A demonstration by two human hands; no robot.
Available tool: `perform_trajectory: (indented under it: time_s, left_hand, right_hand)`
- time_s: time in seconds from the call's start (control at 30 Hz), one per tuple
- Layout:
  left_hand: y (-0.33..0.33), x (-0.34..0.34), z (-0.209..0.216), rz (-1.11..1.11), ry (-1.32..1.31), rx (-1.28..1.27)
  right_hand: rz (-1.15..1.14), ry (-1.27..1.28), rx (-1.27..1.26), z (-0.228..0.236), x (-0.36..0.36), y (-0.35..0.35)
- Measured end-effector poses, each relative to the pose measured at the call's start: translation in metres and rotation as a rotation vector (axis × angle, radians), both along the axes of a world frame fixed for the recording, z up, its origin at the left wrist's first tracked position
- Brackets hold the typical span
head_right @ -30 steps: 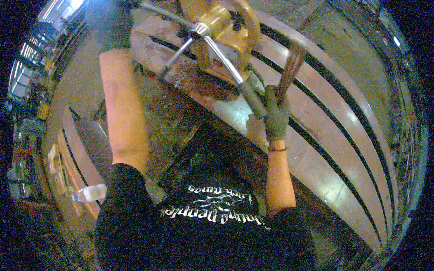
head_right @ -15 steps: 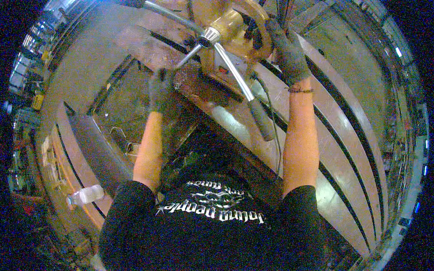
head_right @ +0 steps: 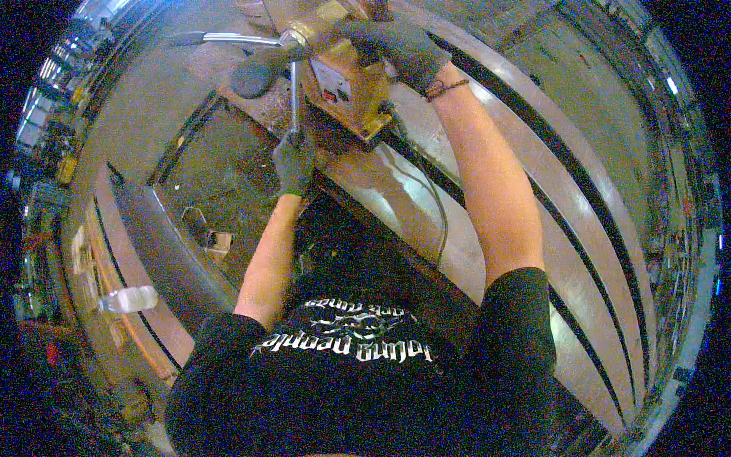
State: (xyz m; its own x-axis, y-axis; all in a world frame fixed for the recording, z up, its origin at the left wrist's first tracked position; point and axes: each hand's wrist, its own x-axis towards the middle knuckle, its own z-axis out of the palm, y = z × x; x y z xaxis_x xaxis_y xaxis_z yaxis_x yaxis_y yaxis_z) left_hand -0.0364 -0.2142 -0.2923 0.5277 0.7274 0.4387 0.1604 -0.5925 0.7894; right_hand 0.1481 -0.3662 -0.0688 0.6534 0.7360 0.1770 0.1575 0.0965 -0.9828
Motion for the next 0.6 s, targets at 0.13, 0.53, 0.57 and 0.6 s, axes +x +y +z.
perform_trajectory:
  time_s: [0.13, 0.53, 0.57, 0.6]
  left_hand:
    - [-0.012, -0.005, -0.009, 0.019, 0.045, 0.048]
    - [-0.180, -0.090, 0.011, -0.031, 0.096, -0.156]
    - [-0.193, -0.096, 0.015, -0.028, 0.095, -0.140]
    - [-0.207, -0.104, 0.020, -0.038, 0.109, -0.161]
  right_hand:
    - [0.143, -0.228, -0.032, -0.020, 0.023, -0.028]
    - [0.105, -0.247, -0.107, 0.012, -0.089, -0.179]
    - [0.068, -0.234, -0.125, 0.014, -0.101, -0.195]
    - [0.034, -0.220, -0.143, 0.015, -0.113, -0.211]
